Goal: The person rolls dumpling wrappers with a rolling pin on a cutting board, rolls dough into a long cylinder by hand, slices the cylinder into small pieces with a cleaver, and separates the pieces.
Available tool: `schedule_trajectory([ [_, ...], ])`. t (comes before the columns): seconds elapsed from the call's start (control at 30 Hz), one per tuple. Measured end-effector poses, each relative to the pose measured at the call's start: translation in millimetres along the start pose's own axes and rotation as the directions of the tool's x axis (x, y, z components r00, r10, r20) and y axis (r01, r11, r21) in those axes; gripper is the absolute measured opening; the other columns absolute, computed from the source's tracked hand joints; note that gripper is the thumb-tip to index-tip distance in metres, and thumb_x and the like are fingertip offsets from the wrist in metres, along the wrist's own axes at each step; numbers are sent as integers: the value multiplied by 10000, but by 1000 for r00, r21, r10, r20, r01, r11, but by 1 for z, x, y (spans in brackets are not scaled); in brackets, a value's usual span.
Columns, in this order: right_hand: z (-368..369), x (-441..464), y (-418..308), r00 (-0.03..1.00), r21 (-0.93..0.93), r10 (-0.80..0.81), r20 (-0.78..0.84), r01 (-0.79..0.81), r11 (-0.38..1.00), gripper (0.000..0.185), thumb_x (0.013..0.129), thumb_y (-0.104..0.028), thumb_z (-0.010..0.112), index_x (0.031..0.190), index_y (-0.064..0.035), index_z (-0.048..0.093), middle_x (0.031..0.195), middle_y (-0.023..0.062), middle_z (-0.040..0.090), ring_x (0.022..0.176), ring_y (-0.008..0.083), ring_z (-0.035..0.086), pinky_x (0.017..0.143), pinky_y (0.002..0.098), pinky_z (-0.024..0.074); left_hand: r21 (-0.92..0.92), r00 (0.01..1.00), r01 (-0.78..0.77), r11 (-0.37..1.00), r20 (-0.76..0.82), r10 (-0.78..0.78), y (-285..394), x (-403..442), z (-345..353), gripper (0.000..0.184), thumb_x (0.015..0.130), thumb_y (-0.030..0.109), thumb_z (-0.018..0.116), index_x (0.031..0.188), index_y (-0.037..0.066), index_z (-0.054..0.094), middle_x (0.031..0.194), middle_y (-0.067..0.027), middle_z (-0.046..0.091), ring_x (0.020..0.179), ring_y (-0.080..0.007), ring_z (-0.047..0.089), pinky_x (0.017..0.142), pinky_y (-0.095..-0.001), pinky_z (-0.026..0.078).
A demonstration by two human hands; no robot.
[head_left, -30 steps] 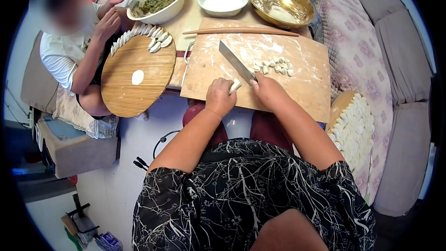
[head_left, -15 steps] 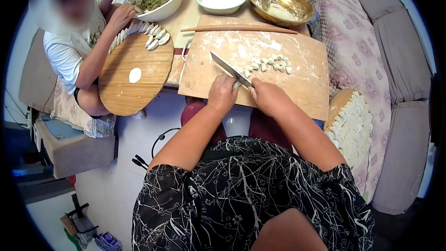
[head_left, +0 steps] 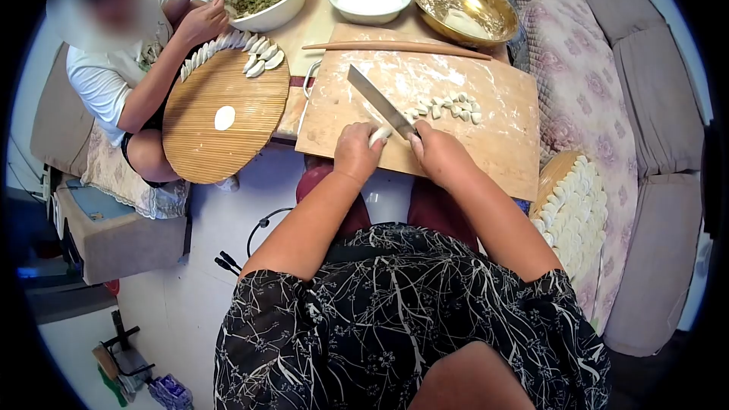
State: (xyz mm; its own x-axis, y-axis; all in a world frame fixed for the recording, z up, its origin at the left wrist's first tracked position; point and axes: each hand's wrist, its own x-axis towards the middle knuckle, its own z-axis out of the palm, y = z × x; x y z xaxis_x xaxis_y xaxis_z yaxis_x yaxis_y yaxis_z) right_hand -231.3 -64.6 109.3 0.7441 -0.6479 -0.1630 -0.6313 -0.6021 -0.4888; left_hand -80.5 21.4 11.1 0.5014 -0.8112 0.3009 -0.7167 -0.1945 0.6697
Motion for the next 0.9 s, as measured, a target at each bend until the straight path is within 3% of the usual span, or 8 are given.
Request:
schedule_trajectory([
  [0.23, 1, -4, -5, 998, -41, -33, 54, 35, 999, 279, 940, -270, 449, 1017, -12, 522, 832, 246, 634, 813, 418, 616, 727, 509, 478, -13, 997, 67, 998, 35, -67, 4, 2, -4, 210, 704, 136, 737, 850, 20, 641, 858, -149, 627, 865, -343, 569, 790, -413, 460],
  [0.57, 8, 30, -17, 979, -94, 58, 198, -40, 995, 268, 936, -229, 431, 1051, -14, 542, 968, 241, 637, 923, 387, 615, 811, 479, 476, 73, 997, -70, 995, 17, 69, -3, -4, -5, 247, 708, 150, 742, 909, 37, 655, 886, -153, 605, 882, -336, 561, 817, -405, 459],
  [0.67, 13, 36, -18, 981, -99, 73, 180, -55, 994, 280, 939, -246, 438, 1060, -16, 543, 958, 241, 636, 918, 392, 613, 803, 482, 474, 100, 998, -68, 993, 14, 67, -4, -6, -9, 266, 704, 156, 743, 927, 38, 659, 895, -152, 601, 885, -334, 560, 823, -404, 457],
  [0.73, 15, 33, -10, 996, 40, 52, 76, -55, 998, 287, 942, -270, 448, 1062, -25, 534, 913, 239, 638, 882, 404, 613, 777, 488, 474, 106, 998, -59, 993, 19, 57, -7, -6, -11, 275, 702, 159, 744, 934, 37, 660, 900, -152, 601, 887, -332, 560, 822, -403, 458],
  [0.83, 14, 22, -2, 1000, 13, 7, 23, -8, 1000, 291, 942, -291, 455, 1062, -34, 523, 869, 239, 637, 833, 414, 612, 741, 498, 475, 126, 999, -40, 991, -31, 44, -10, -3, -15, 256, 706, 163, 743, 911, 35, 661, 886, -149, 613, 877, -325, 566, 811, -402, 463],
  [0.9, 10, 12, -4, 1000, -1, -28, 14, 28, 1000, 287, 943, -292, 455, 1055, -35, 518, 853, 239, 636, 814, 416, 613, 728, 503, 476, 35, 997, 80, 996, -8, -80, -11, -2, -17, 233, 720, 174, 738, 884, 30, 660, 859, -148, 627, 867, -321, 575, 796, -402, 469],
])
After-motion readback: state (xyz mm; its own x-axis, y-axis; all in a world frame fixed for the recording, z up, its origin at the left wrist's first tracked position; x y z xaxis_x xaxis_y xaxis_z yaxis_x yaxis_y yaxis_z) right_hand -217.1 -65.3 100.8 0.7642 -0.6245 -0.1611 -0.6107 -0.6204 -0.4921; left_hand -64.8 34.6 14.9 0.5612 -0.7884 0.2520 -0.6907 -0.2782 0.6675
